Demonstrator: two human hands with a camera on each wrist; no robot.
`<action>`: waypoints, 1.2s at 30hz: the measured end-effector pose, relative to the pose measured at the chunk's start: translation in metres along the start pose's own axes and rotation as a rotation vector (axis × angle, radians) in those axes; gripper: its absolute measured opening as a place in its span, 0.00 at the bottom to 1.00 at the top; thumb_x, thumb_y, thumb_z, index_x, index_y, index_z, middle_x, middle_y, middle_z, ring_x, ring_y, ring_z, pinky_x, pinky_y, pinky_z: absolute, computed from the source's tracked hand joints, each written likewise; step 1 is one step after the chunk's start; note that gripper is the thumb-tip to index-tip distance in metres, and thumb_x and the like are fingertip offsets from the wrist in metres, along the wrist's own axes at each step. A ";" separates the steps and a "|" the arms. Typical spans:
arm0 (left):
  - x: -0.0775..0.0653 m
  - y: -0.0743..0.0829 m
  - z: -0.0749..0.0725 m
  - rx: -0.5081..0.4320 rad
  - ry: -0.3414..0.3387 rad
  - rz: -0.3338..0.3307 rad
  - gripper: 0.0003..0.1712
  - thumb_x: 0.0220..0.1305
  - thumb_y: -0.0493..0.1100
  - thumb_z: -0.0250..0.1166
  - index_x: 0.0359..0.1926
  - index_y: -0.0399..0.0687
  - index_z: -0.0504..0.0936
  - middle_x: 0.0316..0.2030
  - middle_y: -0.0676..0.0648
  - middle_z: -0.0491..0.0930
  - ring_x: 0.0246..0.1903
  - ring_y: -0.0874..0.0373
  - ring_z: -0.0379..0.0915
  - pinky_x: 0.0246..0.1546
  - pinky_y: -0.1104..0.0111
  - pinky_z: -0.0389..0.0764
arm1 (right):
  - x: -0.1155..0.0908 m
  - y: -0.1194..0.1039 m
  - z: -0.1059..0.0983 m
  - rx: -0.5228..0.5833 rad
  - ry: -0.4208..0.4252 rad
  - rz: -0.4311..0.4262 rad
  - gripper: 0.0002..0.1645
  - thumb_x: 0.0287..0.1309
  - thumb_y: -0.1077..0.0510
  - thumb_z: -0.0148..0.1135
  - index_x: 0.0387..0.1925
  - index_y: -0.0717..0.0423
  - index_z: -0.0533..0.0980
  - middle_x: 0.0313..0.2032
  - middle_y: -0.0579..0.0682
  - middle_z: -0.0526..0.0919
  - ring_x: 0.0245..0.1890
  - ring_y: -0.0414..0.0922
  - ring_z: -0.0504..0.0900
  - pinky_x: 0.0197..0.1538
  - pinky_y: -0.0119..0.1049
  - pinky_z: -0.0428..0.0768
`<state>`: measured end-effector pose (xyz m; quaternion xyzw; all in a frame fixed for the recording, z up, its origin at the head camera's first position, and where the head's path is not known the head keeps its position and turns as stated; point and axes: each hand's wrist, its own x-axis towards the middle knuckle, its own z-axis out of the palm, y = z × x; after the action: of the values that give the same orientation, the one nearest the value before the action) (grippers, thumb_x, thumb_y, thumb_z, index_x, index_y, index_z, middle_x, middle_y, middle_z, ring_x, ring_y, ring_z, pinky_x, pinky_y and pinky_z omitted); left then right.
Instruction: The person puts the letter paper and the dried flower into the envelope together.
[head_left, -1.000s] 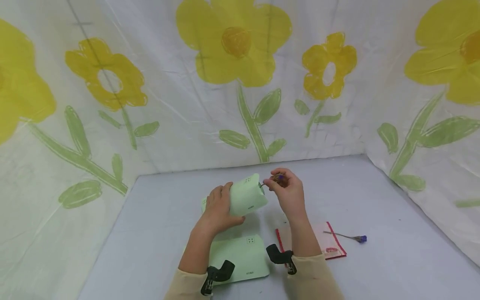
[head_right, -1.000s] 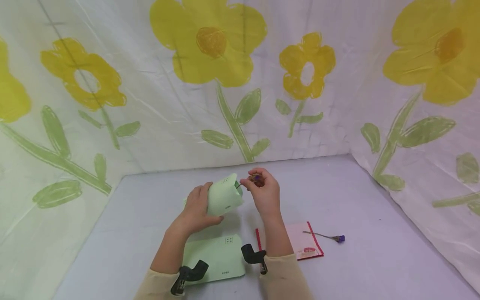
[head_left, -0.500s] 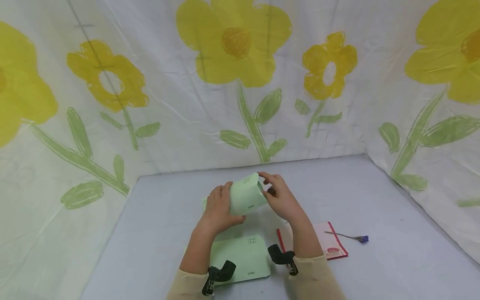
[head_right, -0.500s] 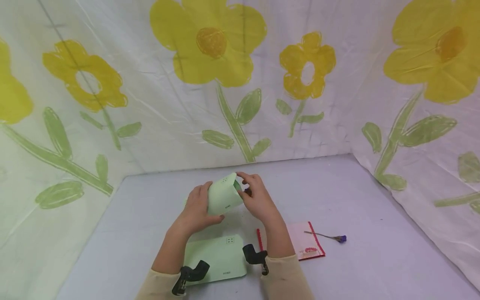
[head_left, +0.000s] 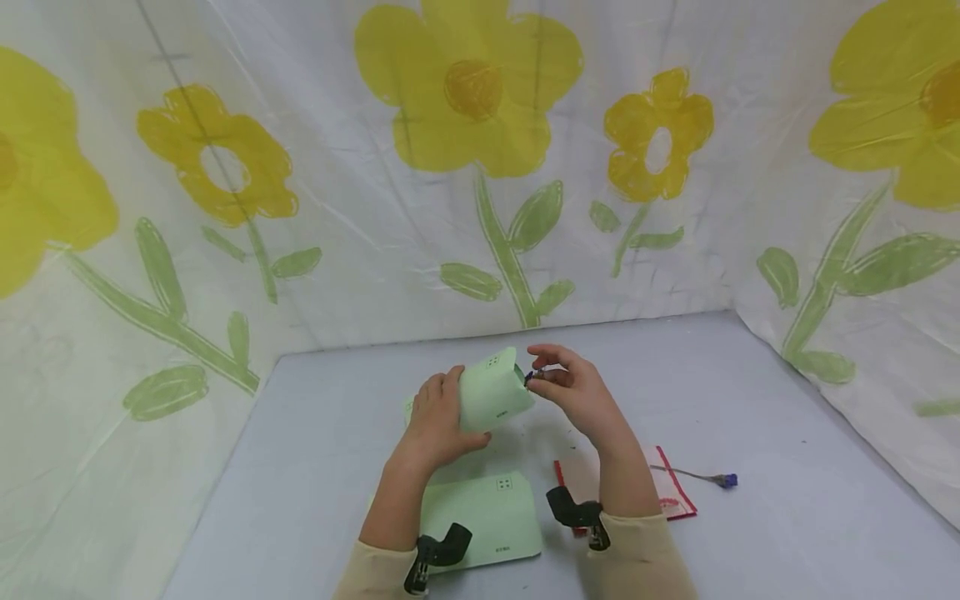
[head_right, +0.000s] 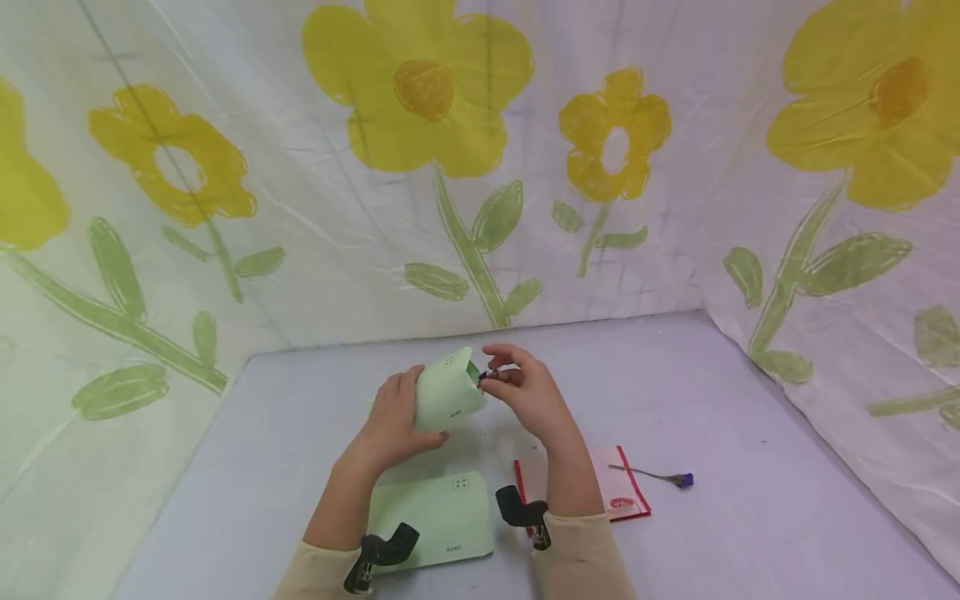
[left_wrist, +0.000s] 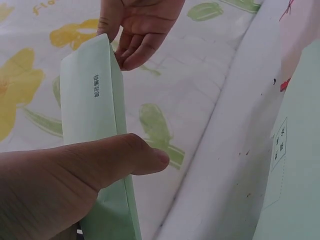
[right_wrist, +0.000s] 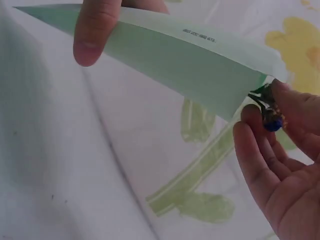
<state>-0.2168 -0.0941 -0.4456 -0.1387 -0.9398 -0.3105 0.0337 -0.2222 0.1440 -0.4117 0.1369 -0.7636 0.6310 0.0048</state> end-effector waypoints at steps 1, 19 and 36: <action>0.000 0.000 0.000 0.002 0.000 0.002 0.62 0.47 0.52 0.81 0.75 0.41 0.53 0.65 0.33 0.61 0.65 0.38 0.55 0.66 0.45 0.58 | 0.000 0.000 0.000 -0.013 0.011 -0.003 0.26 0.61 0.65 0.68 0.61 0.55 0.76 0.50 0.59 0.76 0.46 0.50 0.82 0.50 0.39 0.80; 0.001 0.003 0.003 0.037 0.010 0.081 0.63 0.46 0.55 0.81 0.75 0.42 0.54 0.65 0.34 0.62 0.63 0.39 0.59 0.60 0.46 0.66 | -0.001 -0.001 0.012 -0.411 0.133 -0.239 0.08 0.57 0.69 0.70 0.36 0.56 0.88 0.39 0.45 0.84 0.29 0.43 0.74 0.31 0.36 0.74; -0.002 0.000 -0.004 0.047 0.008 -0.027 0.63 0.45 0.52 0.82 0.75 0.40 0.55 0.65 0.32 0.60 0.67 0.35 0.52 0.66 0.36 0.50 | -0.007 -0.004 -0.004 -0.480 0.082 0.034 0.13 0.67 0.50 0.65 0.50 0.45 0.85 0.45 0.42 0.85 0.36 0.44 0.79 0.34 0.41 0.78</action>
<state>-0.2149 -0.0966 -0.4430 -0.1239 -0.9485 -0.2894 0.0364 -0.2154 0.1484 -0.4085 0.0930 -0.8930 0.4366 0.0575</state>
